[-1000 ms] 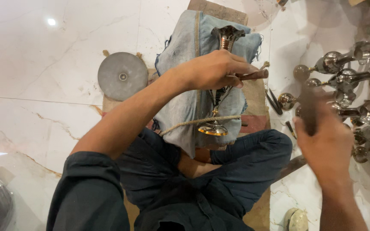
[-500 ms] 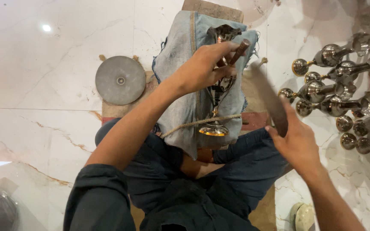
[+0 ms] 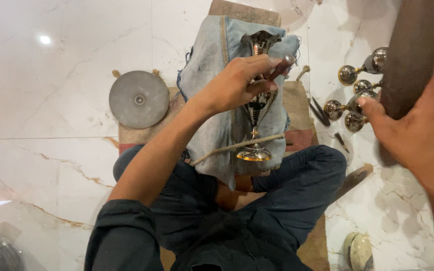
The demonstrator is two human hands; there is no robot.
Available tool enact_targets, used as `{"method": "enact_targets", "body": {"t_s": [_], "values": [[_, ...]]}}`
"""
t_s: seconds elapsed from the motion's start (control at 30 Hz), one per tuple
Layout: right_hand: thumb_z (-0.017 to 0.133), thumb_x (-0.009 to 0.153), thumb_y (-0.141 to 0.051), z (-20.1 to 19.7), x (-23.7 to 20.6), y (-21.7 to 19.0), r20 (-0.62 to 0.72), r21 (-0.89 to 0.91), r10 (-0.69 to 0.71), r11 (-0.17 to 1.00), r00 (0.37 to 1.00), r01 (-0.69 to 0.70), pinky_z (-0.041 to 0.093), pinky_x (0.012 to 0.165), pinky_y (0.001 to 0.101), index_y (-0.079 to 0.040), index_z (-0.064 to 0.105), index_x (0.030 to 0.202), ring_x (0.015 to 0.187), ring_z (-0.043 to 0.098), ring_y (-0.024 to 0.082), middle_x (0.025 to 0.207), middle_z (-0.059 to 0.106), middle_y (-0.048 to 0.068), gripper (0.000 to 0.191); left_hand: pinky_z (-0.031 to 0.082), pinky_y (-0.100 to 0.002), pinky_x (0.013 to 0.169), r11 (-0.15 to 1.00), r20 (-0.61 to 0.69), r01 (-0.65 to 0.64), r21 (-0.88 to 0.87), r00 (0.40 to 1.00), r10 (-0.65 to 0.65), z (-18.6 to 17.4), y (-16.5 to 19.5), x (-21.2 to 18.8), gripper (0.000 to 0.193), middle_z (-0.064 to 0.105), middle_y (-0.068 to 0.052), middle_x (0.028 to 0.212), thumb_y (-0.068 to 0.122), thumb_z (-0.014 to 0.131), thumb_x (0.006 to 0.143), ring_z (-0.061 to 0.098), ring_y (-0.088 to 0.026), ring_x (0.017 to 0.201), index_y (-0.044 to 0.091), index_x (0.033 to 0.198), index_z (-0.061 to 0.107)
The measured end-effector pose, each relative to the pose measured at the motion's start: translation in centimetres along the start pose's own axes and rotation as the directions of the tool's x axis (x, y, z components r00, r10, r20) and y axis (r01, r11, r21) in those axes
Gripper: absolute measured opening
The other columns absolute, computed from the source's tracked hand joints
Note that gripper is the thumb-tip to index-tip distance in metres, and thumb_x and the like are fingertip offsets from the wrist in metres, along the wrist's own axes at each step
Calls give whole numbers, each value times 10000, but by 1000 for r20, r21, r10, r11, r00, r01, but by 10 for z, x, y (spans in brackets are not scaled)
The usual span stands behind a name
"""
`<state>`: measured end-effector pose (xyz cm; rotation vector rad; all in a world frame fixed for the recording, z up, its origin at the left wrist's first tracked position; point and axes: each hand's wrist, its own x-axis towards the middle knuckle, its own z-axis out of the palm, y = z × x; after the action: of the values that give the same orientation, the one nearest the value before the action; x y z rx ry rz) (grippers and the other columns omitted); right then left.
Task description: The person sits cross-legged on the floor with a brass vase held on a cloth-covered board between their legs. They hold a punch against the vase body and repeatedly strike it with a hammer, repositioning the punch around the vase to work the metal surface.
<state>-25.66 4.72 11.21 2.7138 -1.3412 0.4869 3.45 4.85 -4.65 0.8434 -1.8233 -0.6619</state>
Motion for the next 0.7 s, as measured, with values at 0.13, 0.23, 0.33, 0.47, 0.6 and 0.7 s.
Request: {"method": "enact_targets", "body": {"t_s": [0.13,0.23,0.33,0.47,0.6,0.7], "values": [[881,743,-104,-1,7,16,182,-301,-185,924,966,234,603,759,387,21,468,1499,885,728,332,1073,691,233,871,542,-405,744,997,-55,80,19,995,-79,4,2,-1,333,675,-89,928,178,775,979,681,-244,814,82,1258,621],[878,910,-259,14,6,35,-24,-89,-10,996,1000,8,592,831,392,107,452,1453,976,718,356,1146,680,255,781,582,-378,789,979,-60,120,-162,990,-131,3,2,0,367,713,-67,942,161,736,980,729,-213,863,69,1305,593],[827,975,-343,20,5,46,31,49,192,980,981,-193,595,807,362,95,467,1426,915,728,325,1104,709,225,724,567,-375,758,989,-18,122,-88,992,-124,0,3,2,303,668,-80,902,169,750,992,699,-211,807,72,1246,617],[835,839,-231,6,16,36,186,-305,-206,917,961,256,593,714,409,-46,501,1494,838,732,349,997,714,221,758,540,-398,743,998,-56,61,-24,997,-62,2,5,-4,296,648,-104,912,161,757,997,663,-231,796,67,1247,630],[782,876,-141,-14,41,-2,308,-200,-161,953,938,229,572,642,441,-109,498,1540,786,717,372,942,713,200,723,615,-350,797,986,-181,92,-138,976,-117,15,5,-19,272,691,-85,1038,137,708,1032,725,-194,913,54,1267,599],[792,812,-140,-24,64,-33,286,-230,-295,902,912,364,563,621,432,-125,501,1539,725,703,356,902,683,183,783,648,-312,769,984,-305,161,-83,936,-178,31,0,-24,331,701,-76,1050,145,704,1005,736,-173,900,48,1297,582]]}}
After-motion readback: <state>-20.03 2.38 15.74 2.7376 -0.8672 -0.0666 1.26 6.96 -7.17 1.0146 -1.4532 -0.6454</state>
